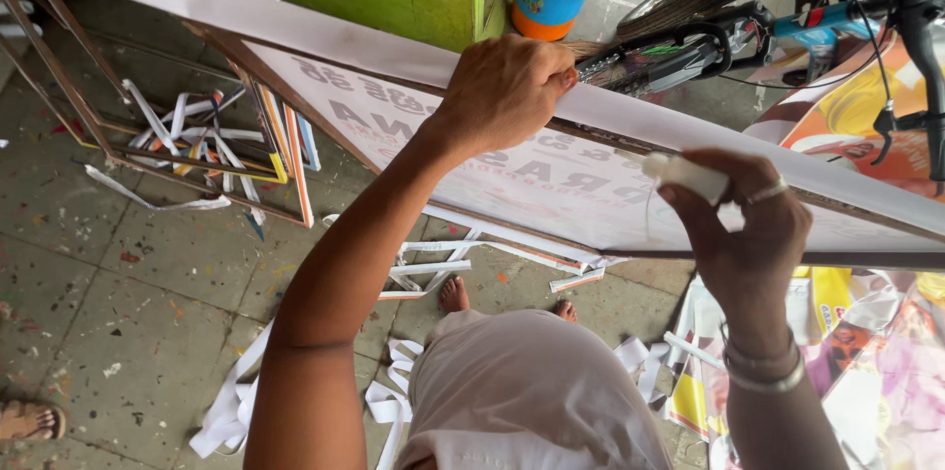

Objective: The person aligns a printed poster onto a metal frame, smooths it with both hands, and uses a white plastic scraper to press the edges and remove air bubbles. The person repeatedly adjusts the poster and scrapes along the frame edges to secure the print.

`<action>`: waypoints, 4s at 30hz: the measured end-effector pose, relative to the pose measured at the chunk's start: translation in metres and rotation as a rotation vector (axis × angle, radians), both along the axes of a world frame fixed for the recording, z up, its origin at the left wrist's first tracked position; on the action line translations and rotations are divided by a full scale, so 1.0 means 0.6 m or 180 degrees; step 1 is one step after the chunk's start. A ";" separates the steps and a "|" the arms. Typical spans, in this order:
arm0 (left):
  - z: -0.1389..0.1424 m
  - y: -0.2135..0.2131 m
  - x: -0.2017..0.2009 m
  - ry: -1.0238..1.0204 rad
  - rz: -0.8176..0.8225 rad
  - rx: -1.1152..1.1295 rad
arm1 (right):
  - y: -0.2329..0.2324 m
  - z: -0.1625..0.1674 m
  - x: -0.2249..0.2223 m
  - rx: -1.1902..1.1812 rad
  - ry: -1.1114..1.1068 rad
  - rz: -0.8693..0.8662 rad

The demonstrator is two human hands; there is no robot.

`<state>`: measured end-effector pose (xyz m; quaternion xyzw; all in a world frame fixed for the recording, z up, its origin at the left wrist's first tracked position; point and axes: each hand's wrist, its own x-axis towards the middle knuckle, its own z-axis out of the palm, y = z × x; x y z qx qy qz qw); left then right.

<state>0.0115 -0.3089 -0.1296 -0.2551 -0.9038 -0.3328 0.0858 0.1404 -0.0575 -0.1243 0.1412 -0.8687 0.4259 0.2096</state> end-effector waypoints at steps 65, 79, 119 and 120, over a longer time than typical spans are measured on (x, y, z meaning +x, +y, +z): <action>-0.029 0.115 0.017 0.2926 -0.0193 -0.1679 | 0.109 0.010 -0.205 0.1840 0.0809 -0.0305; -0.077 0.136 -0.022 0.3289 0.0152 -0.1301 | 0.110 0.023 -0.196 0.1925 0.0472 -0.0565; -0.056 0.118 0.020 0.2341 -0.0113 -0.0858 | 0.094 0.041 -0.180 0.1713 0.0180 -0.0625; -0.054 0.118 0.023 0.2226 -0.0098 -0.0982 | 0.093 0.041 -0.180 0.1713 0.0160 -0.0627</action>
